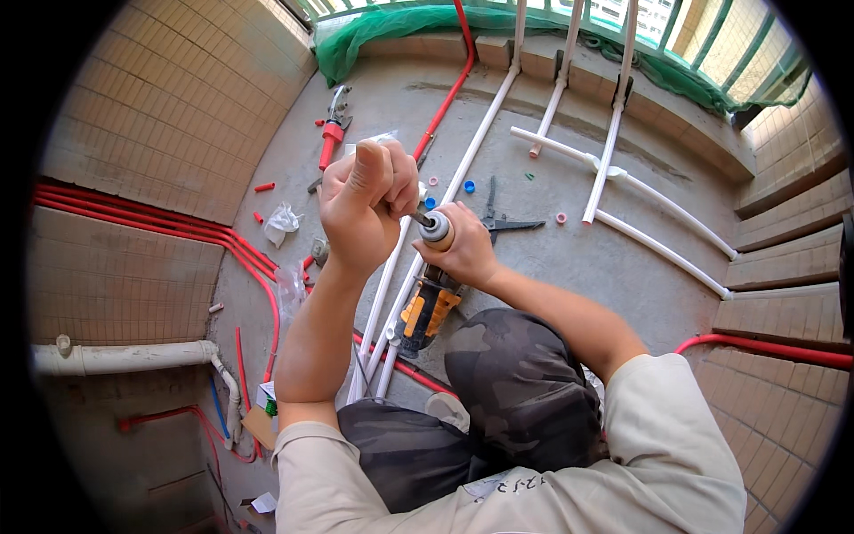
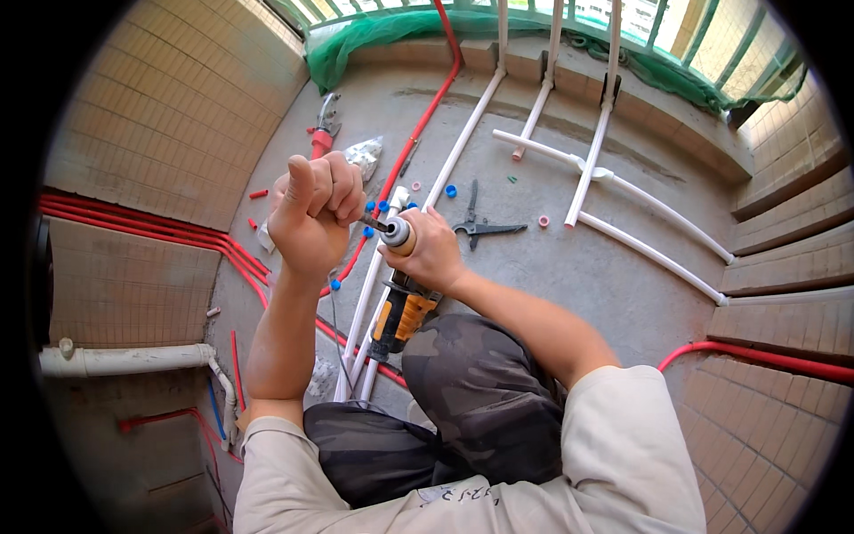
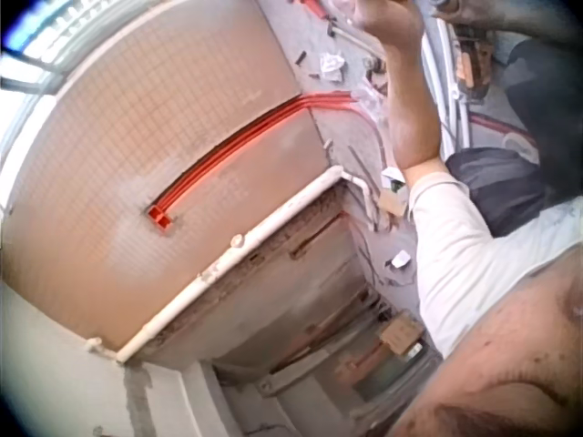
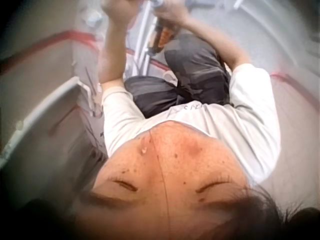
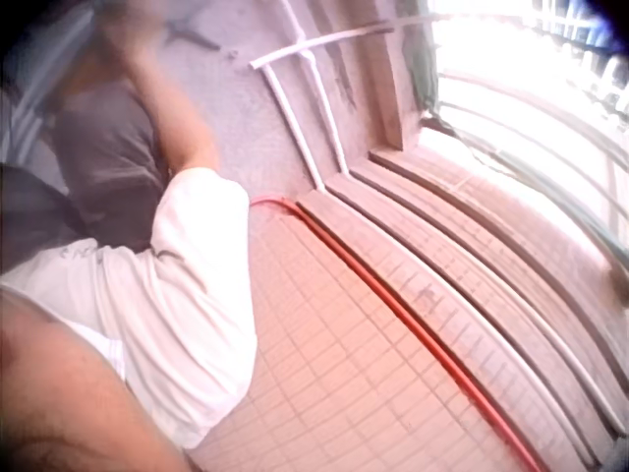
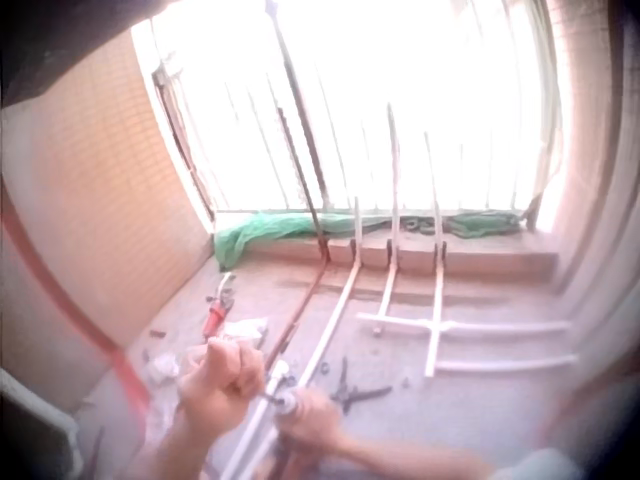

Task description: The person assembles white PVC pipes with elbow fittings on a tiled floor. They then use a power drill to bore holes into the floor to secure the pipes in place. Finally, the person cleans up the resulting debris by hand.

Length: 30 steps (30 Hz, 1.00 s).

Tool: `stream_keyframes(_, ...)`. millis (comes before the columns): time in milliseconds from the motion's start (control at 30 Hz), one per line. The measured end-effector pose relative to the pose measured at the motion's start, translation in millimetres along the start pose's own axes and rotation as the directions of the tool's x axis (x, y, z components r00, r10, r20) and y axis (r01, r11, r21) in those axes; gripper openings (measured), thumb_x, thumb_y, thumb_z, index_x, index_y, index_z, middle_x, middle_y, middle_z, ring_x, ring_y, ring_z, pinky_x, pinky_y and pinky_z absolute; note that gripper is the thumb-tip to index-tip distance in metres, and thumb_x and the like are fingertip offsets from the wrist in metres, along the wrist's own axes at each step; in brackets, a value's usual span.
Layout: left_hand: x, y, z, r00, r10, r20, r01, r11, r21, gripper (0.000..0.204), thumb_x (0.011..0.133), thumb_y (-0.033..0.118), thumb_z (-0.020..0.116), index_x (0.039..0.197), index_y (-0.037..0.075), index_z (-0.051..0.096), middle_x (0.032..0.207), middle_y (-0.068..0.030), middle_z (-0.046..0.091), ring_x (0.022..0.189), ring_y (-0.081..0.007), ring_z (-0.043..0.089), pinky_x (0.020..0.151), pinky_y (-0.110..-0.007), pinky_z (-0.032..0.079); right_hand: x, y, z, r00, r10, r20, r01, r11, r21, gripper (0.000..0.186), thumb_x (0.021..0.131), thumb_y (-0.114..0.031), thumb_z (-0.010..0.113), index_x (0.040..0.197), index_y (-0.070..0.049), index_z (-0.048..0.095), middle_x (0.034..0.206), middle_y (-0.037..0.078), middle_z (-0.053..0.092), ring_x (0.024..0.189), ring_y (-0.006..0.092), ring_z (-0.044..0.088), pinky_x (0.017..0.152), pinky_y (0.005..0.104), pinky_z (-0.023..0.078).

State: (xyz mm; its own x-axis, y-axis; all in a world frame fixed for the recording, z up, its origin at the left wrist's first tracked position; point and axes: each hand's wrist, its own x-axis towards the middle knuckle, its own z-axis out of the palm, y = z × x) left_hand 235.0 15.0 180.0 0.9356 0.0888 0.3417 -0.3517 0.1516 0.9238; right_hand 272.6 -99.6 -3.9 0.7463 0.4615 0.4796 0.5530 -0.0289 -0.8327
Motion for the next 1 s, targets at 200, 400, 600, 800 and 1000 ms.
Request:
stream_keyframes(200, -6.6, -29.3, -17.1, 1.000, -0.012, 0.013, 0.013, 0.998, -0.059, 0.061, 0.110, 0.050, 0.046, 0.065, 0.011, 0.032, 0.067, -0.0014, 0.035, 0.061, -0.0137, 0.033, 0.052, -0.029, 0.028, 1.1, 4.1, 0.9, 0.998, -0.058, -0.021, 0.058, 0.998, 0.003, 0.041, 0.075, -0.026, 0.088, 0.102, -0.005, 0.066, 0.096, 0.013, 0.065, 0.093, 0.0361, 0.062, 0.084, 0.0447, 0.052)
stream_keyframes(400, -4.1, -43.1, -4.9, 0.992, -0.121, 0.030, 0.117, 0.986, 0.122, 0.060, 0.111, 0.047, 0.046, 0.066, 0.010, 0.033, 0.062, 0.0007, 0.033, 0.054, -0.0103, 0.027, 0.049, -0.030, 0.024, 2.7, 7.8, 1.2, 1.000, 0.008, 0.022, -0.009, 0.999, 0.051, 0.042, 0.076, -0.033, 0.086, 0.103, -0.009, 0.066, 0.098, 0.010, 0.069, 0.098, 0.0344, 0.068, 0.111, 0.0560, 0.043)
stream_keyframes(600, -3.5, -56.6, -13.5, 0.987, -0.141, 0.082, 0.143, 0.990, -0.017, 0.056, 0.111, 0.042, 0.052, 0.068, 0.007, 0.042, 0.062, 0.0015, 0.039, 0.055, -0.0069, 0.031, 0.052, -0.028, 0.023, -3.0, 24.3, 3.4, 0.998, -0.026, 0.049, 0.023, 0.998, 0.059, 0.049, 0.072, -0.037, 0.088, 0.104, -0.009, 0.065, 0.099, 0.011, 0.068, 0.098, 0.0362, 0.067, 0.110, 0.0580, 0.043)
stream_keyframes(800, -15.6, -67.8, -13.7, 0.998, -0.039, 0.046, 0.041, 0.998, -0.041, 0.056, 0.110, 0.042, 0.053, 0.068, 0.006, 0.043, 0.062, 0.0015, 0.040, 0.057, -0.0072, 0.032, 0.053, -0.028, 0.024, -5.8, 16.7, -2.2, 0.994, 0.024, 0.108, -0.023, 1.000, -0.010, 0.051, 0.071, -0.037, 0.089, 0.105, -0.010, 0.064, 0.095, 0.011, 0.068, 0.099, 0.0362, 0.067, 0.113, 0.0606, 0.040)
stream_keyframes(1000, 4.3, -59.2, -30.0, 0.916, -0.171, 0.363, 0.226, 0.967, -0.116, 0.062, 0.106, 0.049, 0.058, 0.064, 0.007, 0.043, 0.060, 0.0012, 0.041, 0.054, -0.0072, 0.032, 0.051, -0.028, 0.025, -13.1, 4.6, 1.4, 0.981, 0.190, 0.029, -0.191, 0.980, 0.048, 0.050, 0.074, -0.038, 0.087, 0.108, -0.012, 0.062, 0.100, 0.011, 0.068, 0.103, 0.0362, 0.066, 0.114, 0.0604, 0.039)
